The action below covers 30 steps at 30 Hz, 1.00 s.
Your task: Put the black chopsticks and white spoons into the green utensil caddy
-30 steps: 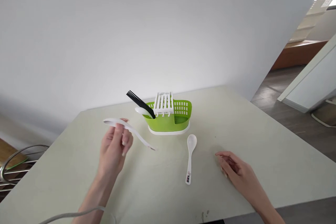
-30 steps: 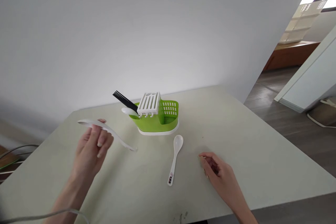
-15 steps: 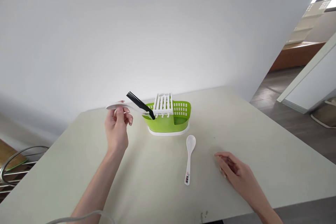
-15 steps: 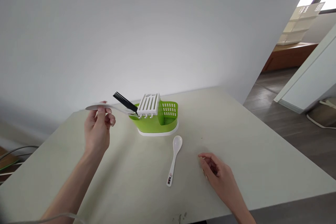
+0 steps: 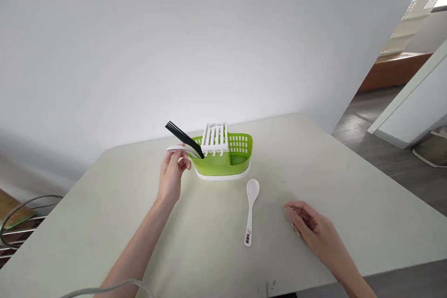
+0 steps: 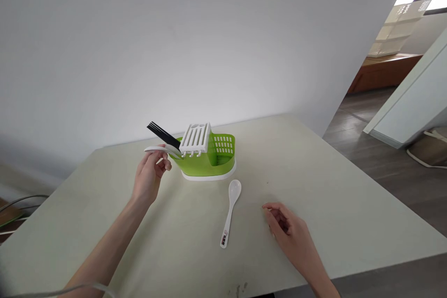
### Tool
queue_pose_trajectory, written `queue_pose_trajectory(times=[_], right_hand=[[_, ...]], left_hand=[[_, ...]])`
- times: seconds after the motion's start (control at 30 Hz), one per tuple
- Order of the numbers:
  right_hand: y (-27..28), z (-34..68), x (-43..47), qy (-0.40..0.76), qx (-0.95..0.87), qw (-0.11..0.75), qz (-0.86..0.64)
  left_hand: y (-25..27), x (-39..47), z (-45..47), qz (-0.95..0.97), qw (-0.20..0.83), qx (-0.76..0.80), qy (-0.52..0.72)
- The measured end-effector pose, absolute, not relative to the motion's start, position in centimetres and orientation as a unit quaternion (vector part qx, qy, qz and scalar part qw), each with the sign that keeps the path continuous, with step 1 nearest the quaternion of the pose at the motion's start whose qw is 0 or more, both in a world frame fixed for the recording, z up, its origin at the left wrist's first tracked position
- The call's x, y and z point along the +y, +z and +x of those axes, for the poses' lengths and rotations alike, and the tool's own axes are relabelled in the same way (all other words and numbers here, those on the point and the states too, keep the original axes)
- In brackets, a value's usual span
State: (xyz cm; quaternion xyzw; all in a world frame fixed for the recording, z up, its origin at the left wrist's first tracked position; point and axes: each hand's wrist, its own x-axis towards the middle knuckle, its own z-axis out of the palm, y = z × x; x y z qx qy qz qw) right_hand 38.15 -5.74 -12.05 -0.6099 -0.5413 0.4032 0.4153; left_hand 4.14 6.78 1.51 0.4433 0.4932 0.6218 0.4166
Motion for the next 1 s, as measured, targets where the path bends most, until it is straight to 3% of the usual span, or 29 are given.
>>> queue_pose_trajectory(times=[0.4, 0.63, 1.0], right_hand=[[-12.2, 38.3, -5.9, 0.413, -0.535, 0.403, -0.617], [-12.2, 38.5, -5.9, 0.413, -0.536, 0.395, -0.622], [-12.5, 38.5, -5.8, 0.412, -0.535, 0.402, -0.618]], left_hand=[[0.0, 6.8, 2.9, 0.456, 0.422, 0.507, 0.597], [0.0, 6.6, 3.4, 0.479, 0.312, 0.591, 0.569], [-0.1, 6.1, 3.5, 0.467, 0.266, 0.596, 0.597]])
